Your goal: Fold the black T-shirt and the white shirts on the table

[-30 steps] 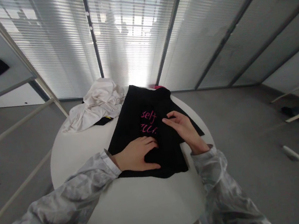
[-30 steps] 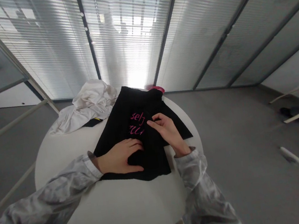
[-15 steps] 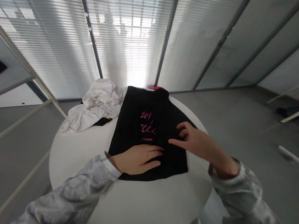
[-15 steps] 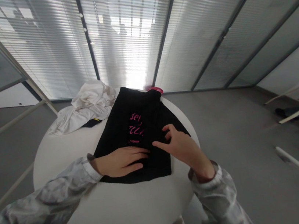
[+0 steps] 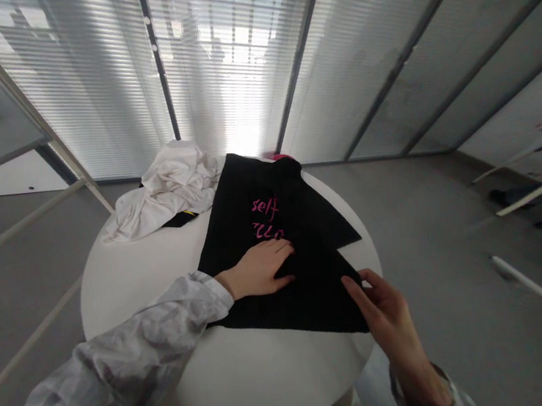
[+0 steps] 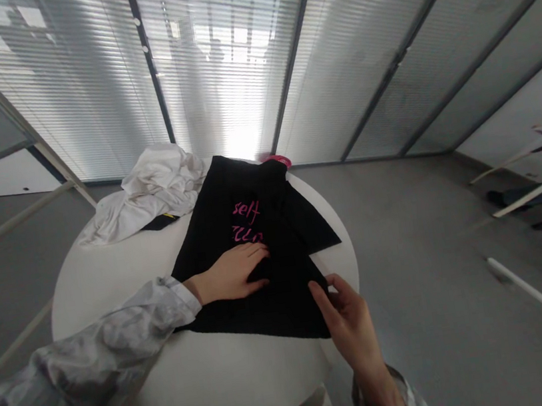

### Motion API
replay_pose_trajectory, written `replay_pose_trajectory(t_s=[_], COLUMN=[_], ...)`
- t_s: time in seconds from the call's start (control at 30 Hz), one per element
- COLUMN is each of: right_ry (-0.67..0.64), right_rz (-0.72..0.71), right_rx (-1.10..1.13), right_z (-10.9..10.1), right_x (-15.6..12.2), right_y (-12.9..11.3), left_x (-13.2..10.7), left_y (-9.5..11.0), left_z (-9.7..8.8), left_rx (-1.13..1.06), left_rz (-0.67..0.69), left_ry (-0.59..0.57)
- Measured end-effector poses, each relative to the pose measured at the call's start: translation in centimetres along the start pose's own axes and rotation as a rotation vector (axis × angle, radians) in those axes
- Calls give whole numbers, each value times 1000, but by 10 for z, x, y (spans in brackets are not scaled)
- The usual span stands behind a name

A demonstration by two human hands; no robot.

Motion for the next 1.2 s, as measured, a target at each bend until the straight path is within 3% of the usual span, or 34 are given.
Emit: replay_pose_trajectory(t_s=[0.13, 0.27, 0.37, 0.57, 0.77, 0.9, 1.0, 1.2], right_ry=[46, 94, 72, 47, -51, -149, -175, -278], right_rz=[25, -80, -169, -265, -530, -645, -656, -607], right_rx=[-62, -177, -218, -192, -357, -479, -533, -626], right_z=[-8, -14, -11, 14, 53, 71, 77, 89], right_x=[-17, -35, -42, -37, -46, -49, -49, -53], right_y=[1, 0, -1, -20, -38, -42, -43, -40], left_x=[-3, -6, -6, -4, -6, -3, 4, 40], left_y=[3, 0, 1, 3, 2, -9, -22, -37], left_z=[6, 7, 9, 7, 12, 11, 6, -4], left_rx=[32, 34, 37, 61, 119, 41, -208, -923], left_rz=[96, -4, 28, 166, 106, 66, -97, -650], left_ry=[-19, -53, -110, -177, -128, -145, -133, -17])
Point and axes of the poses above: each hand's wrist, its own x-axis towards the middle knuckle, its own z-axis out of the palm, y = z × x, the point moved 1 cm from there along x, towards the middle knuckle, and after that the axes turned 2 degrees about x, right-handed, at the moved point
